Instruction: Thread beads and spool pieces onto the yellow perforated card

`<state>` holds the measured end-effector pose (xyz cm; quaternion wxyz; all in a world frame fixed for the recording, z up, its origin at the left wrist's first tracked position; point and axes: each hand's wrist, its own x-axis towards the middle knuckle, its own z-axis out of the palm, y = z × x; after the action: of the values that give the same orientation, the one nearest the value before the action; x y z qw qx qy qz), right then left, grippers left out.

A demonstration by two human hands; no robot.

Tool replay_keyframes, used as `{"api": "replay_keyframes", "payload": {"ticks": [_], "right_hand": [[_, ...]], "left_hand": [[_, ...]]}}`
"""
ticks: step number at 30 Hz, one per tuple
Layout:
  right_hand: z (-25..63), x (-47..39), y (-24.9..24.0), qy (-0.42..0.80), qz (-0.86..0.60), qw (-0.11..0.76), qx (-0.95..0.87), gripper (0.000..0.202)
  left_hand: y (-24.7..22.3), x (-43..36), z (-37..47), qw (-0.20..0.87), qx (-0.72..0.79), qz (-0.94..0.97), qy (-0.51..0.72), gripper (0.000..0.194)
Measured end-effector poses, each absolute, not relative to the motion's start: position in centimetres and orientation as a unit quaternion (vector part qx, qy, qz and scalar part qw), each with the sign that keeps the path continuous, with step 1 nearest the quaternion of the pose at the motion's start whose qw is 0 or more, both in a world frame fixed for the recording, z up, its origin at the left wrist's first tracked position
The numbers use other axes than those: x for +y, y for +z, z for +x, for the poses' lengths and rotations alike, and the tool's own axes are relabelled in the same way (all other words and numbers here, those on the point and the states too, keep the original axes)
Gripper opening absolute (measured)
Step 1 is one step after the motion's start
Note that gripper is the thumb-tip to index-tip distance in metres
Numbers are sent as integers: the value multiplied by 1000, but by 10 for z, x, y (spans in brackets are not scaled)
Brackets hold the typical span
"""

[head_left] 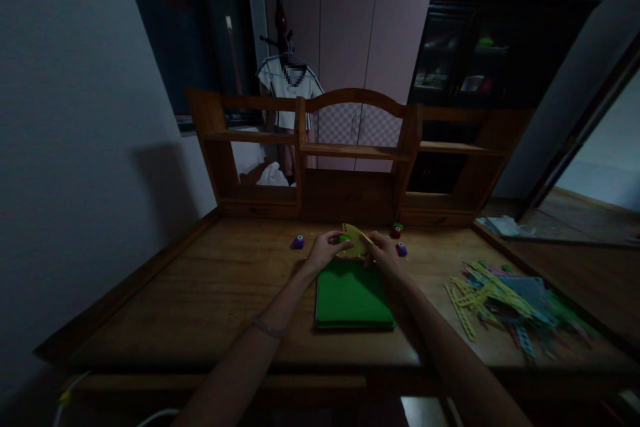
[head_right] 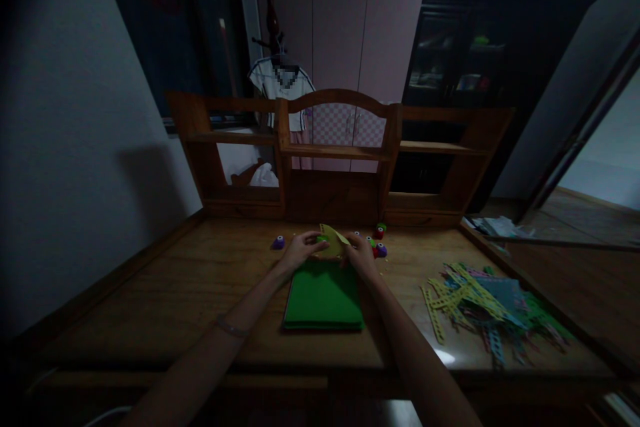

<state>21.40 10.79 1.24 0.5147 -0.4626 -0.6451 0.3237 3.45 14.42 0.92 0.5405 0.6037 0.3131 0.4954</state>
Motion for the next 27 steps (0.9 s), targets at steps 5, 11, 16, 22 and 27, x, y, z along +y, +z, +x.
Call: {"api": "replay_keyframes", "payload": {"ticks": [5, 11, 16, 22, 27], "right_hand": [[215, 109, 10, 319, -455, 513, -654, 26], [215, 109, 10, 318, -456, 509, -657, 19], [217, 111, 7, 296, -459, 509, -666, 18], [216, 111, 5, 301, -468, 491, -670, 26], [214, 109, 7, 299, -470, 481, -677, 23]], "left_hand": [[14, 138, 34, 510, 327, 620, 499, 43], [11, 140, 33, 509, 305, 645, 482, 39], [5, 146, 35, 483, 326, 656, 480, 35], [-2, 151, 38, 455, 368, 653, 481, 27], [-5, 152, 40, 436, 401, 629, 503, 24]]}}
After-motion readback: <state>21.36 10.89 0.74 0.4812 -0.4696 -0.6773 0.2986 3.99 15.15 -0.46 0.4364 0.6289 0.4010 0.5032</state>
